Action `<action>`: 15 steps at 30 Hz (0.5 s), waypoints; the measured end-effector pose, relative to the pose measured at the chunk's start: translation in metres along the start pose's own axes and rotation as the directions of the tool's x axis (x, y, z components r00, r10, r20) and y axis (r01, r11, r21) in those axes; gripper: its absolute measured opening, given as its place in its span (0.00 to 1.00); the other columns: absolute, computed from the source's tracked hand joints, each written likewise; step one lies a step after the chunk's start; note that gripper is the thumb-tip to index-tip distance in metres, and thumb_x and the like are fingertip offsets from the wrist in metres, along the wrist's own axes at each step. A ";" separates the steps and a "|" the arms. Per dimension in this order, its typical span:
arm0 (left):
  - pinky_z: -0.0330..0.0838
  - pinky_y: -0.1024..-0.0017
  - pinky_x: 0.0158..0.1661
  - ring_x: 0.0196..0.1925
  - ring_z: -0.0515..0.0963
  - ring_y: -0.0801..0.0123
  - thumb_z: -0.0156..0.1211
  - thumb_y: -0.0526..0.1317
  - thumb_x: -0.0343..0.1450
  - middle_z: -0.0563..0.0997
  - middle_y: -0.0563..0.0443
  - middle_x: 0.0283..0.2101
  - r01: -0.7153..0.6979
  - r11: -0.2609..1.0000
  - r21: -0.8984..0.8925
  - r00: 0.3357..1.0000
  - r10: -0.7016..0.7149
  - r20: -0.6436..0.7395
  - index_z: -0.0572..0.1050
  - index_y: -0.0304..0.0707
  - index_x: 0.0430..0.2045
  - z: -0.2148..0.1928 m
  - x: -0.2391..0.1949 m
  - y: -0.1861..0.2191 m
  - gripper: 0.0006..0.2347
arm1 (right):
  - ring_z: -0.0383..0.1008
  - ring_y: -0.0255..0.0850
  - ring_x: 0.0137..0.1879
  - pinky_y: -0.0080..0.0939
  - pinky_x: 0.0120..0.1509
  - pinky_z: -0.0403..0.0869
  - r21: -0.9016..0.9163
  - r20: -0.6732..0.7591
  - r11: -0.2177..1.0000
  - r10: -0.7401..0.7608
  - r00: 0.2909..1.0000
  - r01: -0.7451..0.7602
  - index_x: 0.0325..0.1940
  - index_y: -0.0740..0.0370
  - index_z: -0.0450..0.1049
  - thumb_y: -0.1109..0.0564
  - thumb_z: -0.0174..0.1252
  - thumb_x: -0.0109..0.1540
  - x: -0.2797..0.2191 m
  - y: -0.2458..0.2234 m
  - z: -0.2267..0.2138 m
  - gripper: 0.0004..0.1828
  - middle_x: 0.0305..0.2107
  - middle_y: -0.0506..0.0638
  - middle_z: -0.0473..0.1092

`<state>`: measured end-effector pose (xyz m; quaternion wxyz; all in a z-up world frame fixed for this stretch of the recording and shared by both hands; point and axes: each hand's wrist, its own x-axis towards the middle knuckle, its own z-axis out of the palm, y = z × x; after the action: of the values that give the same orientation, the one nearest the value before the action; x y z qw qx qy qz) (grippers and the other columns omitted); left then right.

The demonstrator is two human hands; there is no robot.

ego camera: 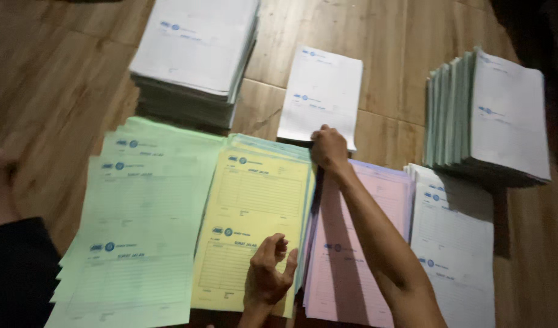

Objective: The person sits on the floor and sorts through stacks of colored papers, flipping through them and organizing them into separate piles by color.

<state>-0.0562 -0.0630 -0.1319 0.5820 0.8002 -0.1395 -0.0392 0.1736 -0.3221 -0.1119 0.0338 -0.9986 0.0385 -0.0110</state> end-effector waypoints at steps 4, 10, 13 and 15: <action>0.81 0.68 0.43 0.38 0.86 0.64 0.64 0.42 0.72 0.83 0.49 0.39 -0.026 0.998 0.049 0.998 0.029 -0.055 0.75 0.40 0.46 0.006 -0.001 -0.010 0.12 | 0.77 0.62 0.48 0.66 0.53 0.72 0.173 -0.052 0.984 0.059 0.997 -0.049 0.47 0.53 0.82 0.55 0.58 0.54 -0.010 0.003 -0.016 0.18 0.43 0.56 0.75; 0.82 0.68 0.42 0.36 0.86 0.63 0.63 0.40 0.72 0.84 0.48 0.38 -0.065 0.993 0.098 0.994 0.073 -0.085 0.75 0.39 0.46 0.009 0.000 -0.014 0.11 | 0.78 0.49 0.56 0.49 0.63 0.72 0.562 -0.373 0.827 0.231 0.899 0.021 0.53 0.59 0.82 0.56 0.65 0.63 -0.151 0.050 -0.059 0.14 0.48 0.54 0.80; 0.82 0.67 0.43 0.36 0.87 0.63 0.63 0.40 0.72 0.85 0.46 0.38 -0.057 0.993 0.103 0.993 0.067 -0.094 0.75 0.39 0.46 0.009 0.001 -0.010 0.11 | 0.79 0.46 0.55 0.46 0.62 0.72 0.622 -0.310 0.777 0.357 0.881 -0.096 0.53 0.60 0.82 0.57 0.63 0.65 -0.276 0.072 -0.062 0.13 0.46 0.52 0.80; 0.82 0.66 0.43 0.35 0.88 0.62 0.62 0.40 0.72 0.85 0.45 0.38 -0.054 0.992 0.111 0.992 0.065 -0.105 0.75 0.39 0.45 0.009 0.002 -0.011 0.10 | 0.79 0.46 0.54 0.45 0.59 0.73 0.609 -0.262 0.781 0.362 0.894 -0.138 0.55 0.58 0.82 0.58 0.62 0.65 -0.353 0.093 -0.045 0.15 0.46 0.51 0.80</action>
<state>-0.0542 -0.0691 -0.1445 0.5456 0.8269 -0.1334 0.0294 -0.1868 -0.3900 -0.0807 0.3273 -0.9064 0.1737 -0.2027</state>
